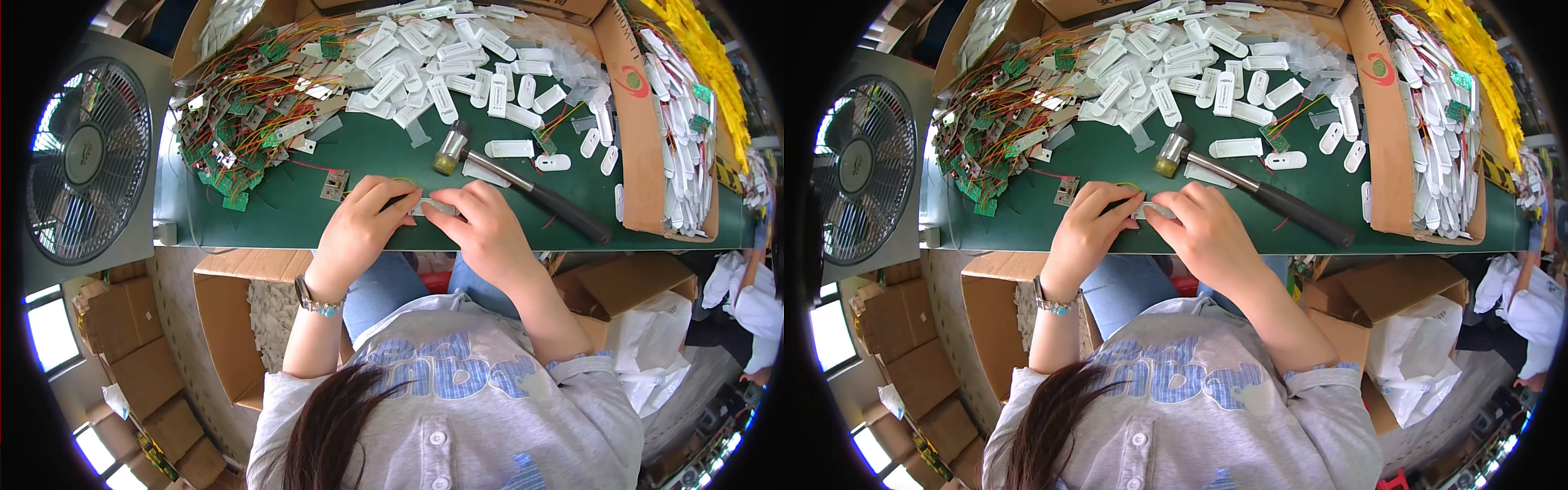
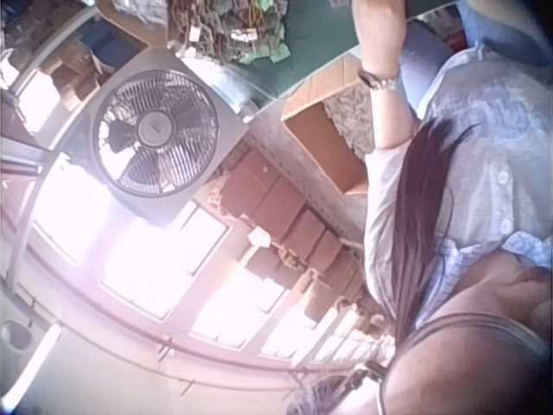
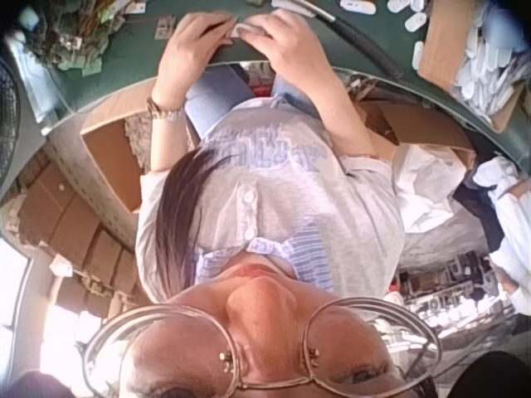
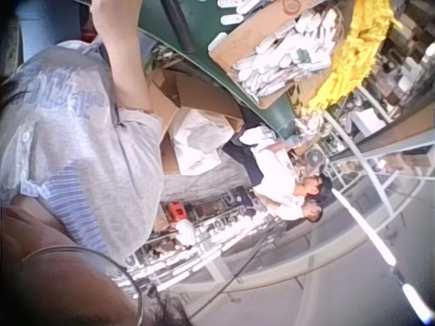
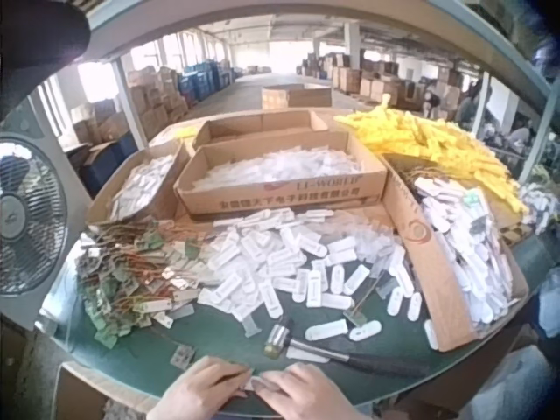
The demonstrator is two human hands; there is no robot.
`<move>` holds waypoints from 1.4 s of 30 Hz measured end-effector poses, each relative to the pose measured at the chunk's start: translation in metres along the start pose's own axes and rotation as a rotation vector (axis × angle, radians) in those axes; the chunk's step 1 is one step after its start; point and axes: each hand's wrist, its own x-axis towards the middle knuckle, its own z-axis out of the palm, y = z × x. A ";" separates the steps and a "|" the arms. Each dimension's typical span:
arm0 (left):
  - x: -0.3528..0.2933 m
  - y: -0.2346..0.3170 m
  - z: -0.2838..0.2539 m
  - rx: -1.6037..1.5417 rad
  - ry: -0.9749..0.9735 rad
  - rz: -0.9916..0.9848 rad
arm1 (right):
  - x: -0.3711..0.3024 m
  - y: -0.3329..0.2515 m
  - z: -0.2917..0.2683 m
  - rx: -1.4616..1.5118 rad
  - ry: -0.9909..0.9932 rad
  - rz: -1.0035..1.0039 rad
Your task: The person assembles small printed circuit boards into white plastic enclosures using a small hammer.
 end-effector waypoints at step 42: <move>-0.009 0.001 0.005 -0.154 0.093 -0.063 | 0.091 0.152 -0.089 -0.127 0.184 0.521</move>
